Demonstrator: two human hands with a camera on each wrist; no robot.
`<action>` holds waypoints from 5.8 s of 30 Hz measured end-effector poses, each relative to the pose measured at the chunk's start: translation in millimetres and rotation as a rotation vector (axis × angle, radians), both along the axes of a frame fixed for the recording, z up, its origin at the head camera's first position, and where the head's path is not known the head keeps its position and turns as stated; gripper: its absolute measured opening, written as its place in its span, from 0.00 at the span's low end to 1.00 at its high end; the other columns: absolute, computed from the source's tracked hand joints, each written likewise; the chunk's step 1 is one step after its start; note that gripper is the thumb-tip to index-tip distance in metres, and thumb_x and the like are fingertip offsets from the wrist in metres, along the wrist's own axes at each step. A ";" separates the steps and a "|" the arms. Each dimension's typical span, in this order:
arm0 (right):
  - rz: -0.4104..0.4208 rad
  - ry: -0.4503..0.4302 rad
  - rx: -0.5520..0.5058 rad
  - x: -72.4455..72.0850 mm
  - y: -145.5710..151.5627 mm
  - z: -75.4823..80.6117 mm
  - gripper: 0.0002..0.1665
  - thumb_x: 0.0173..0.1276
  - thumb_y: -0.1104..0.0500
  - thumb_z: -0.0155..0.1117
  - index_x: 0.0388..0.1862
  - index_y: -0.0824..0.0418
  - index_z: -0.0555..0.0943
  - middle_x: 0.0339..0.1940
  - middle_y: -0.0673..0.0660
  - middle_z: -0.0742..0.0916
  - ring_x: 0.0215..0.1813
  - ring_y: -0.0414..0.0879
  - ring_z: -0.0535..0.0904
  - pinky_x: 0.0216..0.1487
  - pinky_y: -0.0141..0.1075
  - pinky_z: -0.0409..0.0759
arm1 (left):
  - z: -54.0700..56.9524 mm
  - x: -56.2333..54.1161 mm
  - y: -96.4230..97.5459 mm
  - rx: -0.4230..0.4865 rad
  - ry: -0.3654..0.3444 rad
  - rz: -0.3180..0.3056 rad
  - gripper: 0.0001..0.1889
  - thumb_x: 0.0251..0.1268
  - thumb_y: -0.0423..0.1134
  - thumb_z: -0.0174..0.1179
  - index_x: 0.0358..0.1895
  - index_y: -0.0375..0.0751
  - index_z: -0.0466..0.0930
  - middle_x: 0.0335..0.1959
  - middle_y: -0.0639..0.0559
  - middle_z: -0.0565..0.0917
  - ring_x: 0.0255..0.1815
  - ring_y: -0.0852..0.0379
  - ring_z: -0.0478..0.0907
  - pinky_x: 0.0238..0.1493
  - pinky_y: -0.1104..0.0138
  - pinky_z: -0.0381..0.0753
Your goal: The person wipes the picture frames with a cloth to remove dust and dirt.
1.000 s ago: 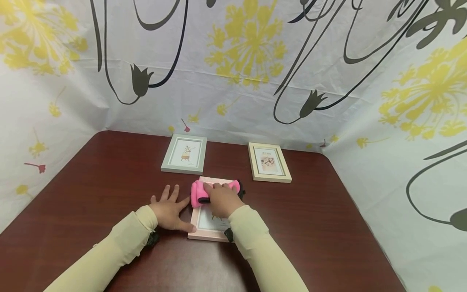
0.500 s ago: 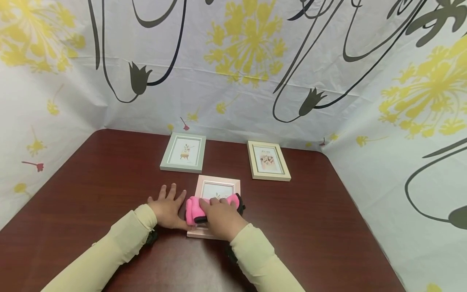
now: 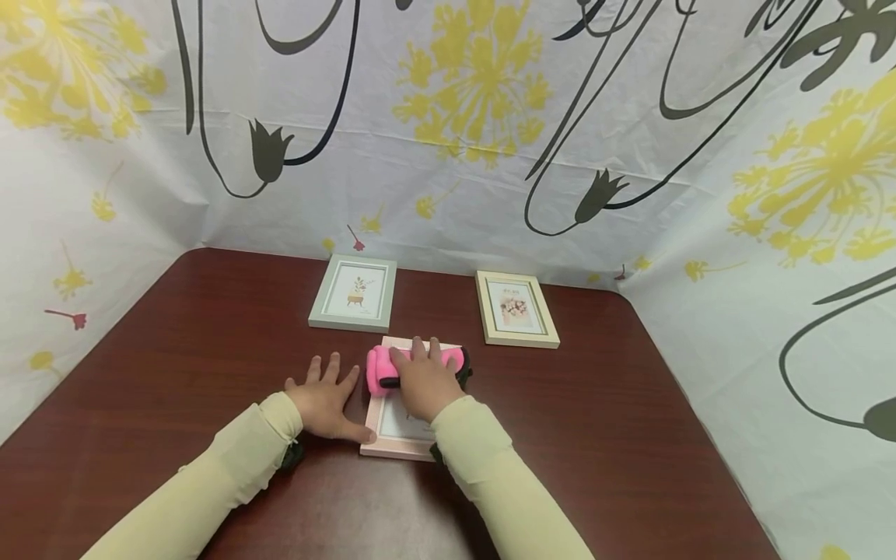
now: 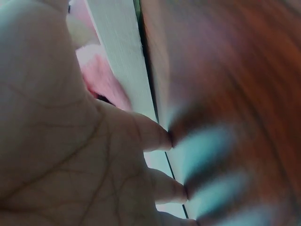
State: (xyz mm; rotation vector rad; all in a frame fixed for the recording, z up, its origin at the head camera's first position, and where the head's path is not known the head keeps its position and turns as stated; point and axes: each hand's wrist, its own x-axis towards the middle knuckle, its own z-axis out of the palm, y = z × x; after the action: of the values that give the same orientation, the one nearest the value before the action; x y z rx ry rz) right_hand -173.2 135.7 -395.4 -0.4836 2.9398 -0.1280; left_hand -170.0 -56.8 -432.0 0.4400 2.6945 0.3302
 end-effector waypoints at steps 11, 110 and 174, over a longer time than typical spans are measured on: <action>-0.010 0.002 0.114 -18.2 -4.3 4.7 0.61 0.41 0.59 0.85 0.76 0.49 0.67 0.63 0.68 0.73 0.65 0.64 0.65 0.53 0.58 0.78 | 12.1 4.0 2.0 -0.020 -0.026 0.005 0.68 0.37 0.81 0.63 0.79 0.39 0.53 0.78 0.29 0.44 0.76 0.24 0.37 0.56 0.21 0.49; 0.360 0.138 -0.029 74.7 13.5 -1.1 0.37 0.69 0.68 0.58 0.73 0.43 0.71 0.63 0.58 0.79 0.66 0.54 0.72 0.62 0.56 0.72 | 11.4 -48.0 1.0 0.113 -0.053 -0.058 0.49 0.61 0.71 0.55 0.79 0.45 0.56 0.79 0.31 0.44 0.77 0.28 0.38 0.70 0.35 0.48; 0.441 0.215 -0.010 88.7 30.4 -0.6 0.36 0.63 0.70 0.58 0.69 0.47 0.76 0.64 0.57 0.80 0.67 0.57 0.73 0.64 0.55 0.72 | 11.9 -46.2 7.6 0.137 -0.074 -0.062 0.48 0.62 0.68 0.56 0.78 0.42 0.56 0.79 0.30 0.43 0.77 0.29 0.38 0.71 0.37 0.46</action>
State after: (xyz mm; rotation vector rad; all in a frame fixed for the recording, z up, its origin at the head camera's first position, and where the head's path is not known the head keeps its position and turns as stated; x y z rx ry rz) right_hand -84.5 166.0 -396.1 -1.1956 2.9450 -0.0379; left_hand -216.3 -49.2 -420.0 0.5391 2.5904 0.5058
